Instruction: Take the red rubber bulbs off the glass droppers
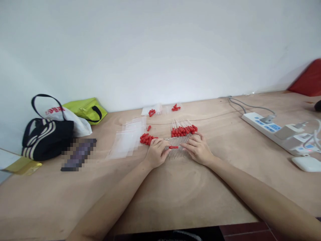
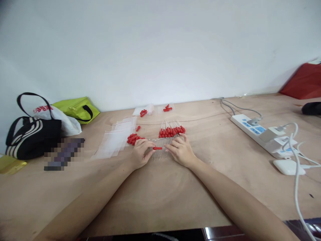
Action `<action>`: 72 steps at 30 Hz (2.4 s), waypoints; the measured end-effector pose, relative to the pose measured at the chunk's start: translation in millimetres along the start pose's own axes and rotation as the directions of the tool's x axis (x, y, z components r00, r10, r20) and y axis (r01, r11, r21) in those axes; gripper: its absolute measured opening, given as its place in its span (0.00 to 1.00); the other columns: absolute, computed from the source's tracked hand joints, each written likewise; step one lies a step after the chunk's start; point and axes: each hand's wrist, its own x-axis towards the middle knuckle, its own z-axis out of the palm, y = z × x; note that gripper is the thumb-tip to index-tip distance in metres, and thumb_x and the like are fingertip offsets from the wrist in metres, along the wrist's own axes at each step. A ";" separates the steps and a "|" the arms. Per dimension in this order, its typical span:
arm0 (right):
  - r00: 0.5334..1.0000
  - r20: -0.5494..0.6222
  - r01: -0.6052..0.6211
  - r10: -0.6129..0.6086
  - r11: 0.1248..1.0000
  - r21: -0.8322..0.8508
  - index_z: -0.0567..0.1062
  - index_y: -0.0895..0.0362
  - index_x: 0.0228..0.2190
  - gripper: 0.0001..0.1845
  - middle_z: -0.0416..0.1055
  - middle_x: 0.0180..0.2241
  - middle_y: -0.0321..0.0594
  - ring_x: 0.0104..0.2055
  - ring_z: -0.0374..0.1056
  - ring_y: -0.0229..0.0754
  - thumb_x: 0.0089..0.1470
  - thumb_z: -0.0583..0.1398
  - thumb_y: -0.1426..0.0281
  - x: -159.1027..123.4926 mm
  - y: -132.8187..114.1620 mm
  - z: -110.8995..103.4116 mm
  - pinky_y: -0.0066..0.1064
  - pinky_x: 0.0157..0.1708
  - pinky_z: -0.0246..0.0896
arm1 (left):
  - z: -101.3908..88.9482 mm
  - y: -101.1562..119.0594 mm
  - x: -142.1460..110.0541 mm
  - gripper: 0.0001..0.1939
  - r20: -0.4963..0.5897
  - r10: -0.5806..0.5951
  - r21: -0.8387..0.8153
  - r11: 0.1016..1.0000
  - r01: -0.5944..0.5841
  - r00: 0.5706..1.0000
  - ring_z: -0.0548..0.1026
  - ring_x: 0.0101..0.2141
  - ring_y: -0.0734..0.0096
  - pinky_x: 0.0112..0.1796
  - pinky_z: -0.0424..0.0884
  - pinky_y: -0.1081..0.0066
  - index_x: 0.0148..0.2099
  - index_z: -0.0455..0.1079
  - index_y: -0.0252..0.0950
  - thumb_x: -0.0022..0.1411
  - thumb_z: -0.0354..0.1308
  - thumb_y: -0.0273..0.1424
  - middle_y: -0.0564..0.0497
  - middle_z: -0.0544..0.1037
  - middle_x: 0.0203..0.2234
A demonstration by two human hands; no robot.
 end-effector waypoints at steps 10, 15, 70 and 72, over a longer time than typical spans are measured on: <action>0.998 -0.015 0.058 -0.058 0.998 0.004 0.74 0.54 0.30 0.10 0.67 0.22 0.34 0.31 0.59 0.36 0.54 0.52 0.68 0.1 -5.2 1.5 0.39 0.50 0.42 | 5.3 5.7 5.3 0.09 0.044 0.099 0.028 0.995 -0.101 0.994 0.68 0.46 0.69 0.50 0.53 0.62 0.36 0.69 0.40 0.61 0.49 0.33 0.54 0.76 0.38; 0.997 -0.022 0.074 -0.074 0.997 0.026 0.73 0.55 0.27 0.11 0.66 0.20 0.33 0.31 0.59 0.35 0.54 0.52 0.69 -0.9 -5.1 0.3 0.39 0.49 0.40 | 5.4 6.9 2.8 0.08 0.026 0.097 0.042 0.994 -0.098 0.995 0.70 0.42 0.70 0.51 0.51 0.61 0.33 0.69 0.39 0.60 0.49 0.32 0.56 0.77 0.33; 0.673 0.333 -0.667 0.660 0.736 -0.112 0.73 0.55 0.34 0.12 0.72 0.24 0.36 0.29 0.67 0.40 0.49 0.52 0.68 -3.6 15.0 -8.3 0.30 0.30 0.51 | -28.6 -80.2 67.0 0.11 0.298 -0.683 0.221 0.729 0.647 0.667 0.71 0.33 0.65 0.37 0.62 0.67 0.28 0.70 0.37 0.52 0.52 0.39 0.51 0.75 0.25; 0.685 0.335 -0.658 0.647 0.747 -0.098 0.73 0.55 0.33 0.12 0.72 0.24 0.37 0.29 0.67 0.40 0.49 0.51 0.68 -3.9 15.5 -7.5 0.29 0.29 0.51 | -19.7 -67.5 71.0 0.10 0.297 -0.650 0.198 0.759 0.620 0.700 0.71 0.32 0.66 0.36 0.62 0.68 0.30 0.70 0.37 0.53 0.53 0.38 0.52 0.75 0.26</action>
